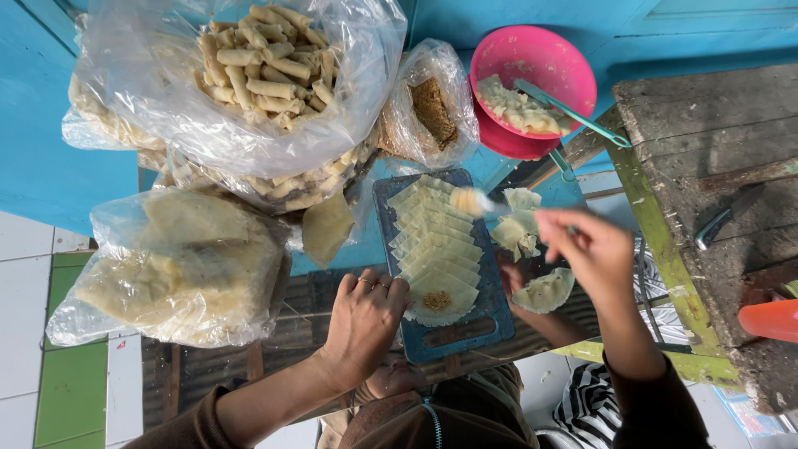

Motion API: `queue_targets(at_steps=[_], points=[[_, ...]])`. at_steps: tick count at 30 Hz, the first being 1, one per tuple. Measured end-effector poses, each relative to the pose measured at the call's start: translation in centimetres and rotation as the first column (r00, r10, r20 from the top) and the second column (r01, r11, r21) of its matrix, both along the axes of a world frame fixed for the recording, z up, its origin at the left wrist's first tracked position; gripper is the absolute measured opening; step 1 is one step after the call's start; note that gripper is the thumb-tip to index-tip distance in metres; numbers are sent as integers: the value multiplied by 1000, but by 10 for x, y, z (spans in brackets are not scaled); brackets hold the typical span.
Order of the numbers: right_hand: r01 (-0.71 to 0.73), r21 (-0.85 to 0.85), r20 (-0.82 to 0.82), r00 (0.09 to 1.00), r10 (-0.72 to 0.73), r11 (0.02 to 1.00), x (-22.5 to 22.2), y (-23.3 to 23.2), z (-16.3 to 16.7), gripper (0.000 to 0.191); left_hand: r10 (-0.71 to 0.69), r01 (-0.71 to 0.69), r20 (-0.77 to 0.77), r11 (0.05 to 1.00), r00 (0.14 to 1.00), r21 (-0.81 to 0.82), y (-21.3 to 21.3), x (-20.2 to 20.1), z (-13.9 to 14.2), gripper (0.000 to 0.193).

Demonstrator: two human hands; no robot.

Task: The person cuts a flattened sheet of dough into strips on a cutting board using a plastic dough scraper, then folds and rolls the cut pieces by hand and places the finished rolled dough pieces into a plastic bag with other completed rolls.

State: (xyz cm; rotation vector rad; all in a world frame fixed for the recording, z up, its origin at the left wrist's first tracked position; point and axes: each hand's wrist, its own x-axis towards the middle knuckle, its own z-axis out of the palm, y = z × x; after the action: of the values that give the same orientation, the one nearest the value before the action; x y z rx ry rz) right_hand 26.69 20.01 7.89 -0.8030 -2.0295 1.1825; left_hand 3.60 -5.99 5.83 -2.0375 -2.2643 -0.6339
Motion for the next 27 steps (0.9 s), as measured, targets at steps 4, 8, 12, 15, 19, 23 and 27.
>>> queue_targets(at_steps=[4, 8, 12, 15, 19, 23, 27], points=[[38, 138, -127, 992, -20, 990, -68, 44, 17, 17, -21, 21, -29, 1000, 999, 20, -1, -2, 2, 18], [-52, 328, 29, 999, 45, 943, -118, 54, 24, 17, -14, 16, -54, 999, 998, 35, -1, -2, 4, 18], [-88, 845, 137, 989, -55, 527, -105, 16, 27, 36, -14, 15, -23, 999, 1000, 36, 0, -4, 4, 19], [-240, 623, 242, 964, 109, 744, -70, -31, 21, 19, -10, 10, 24, 1000, 1000, 20, -2, -4, 4, 20], [-299, 435, 369, 920, 135, 850, -42, -77, 1, 23, -4, 6, 48, 999, 999, -54, -5, -5, 5, 16], [-270, 266, 339, 925, 173, 925, -37, -84, -10, 24, -5, 9, 143, 999, 990, -31, -4, -6, 10, 15], [-296, 289, 337, 922, 193, 911, -35, -86, -11, 21, -55, 42, 176, 996, 983, 78, -2, -2, 14, 14]])
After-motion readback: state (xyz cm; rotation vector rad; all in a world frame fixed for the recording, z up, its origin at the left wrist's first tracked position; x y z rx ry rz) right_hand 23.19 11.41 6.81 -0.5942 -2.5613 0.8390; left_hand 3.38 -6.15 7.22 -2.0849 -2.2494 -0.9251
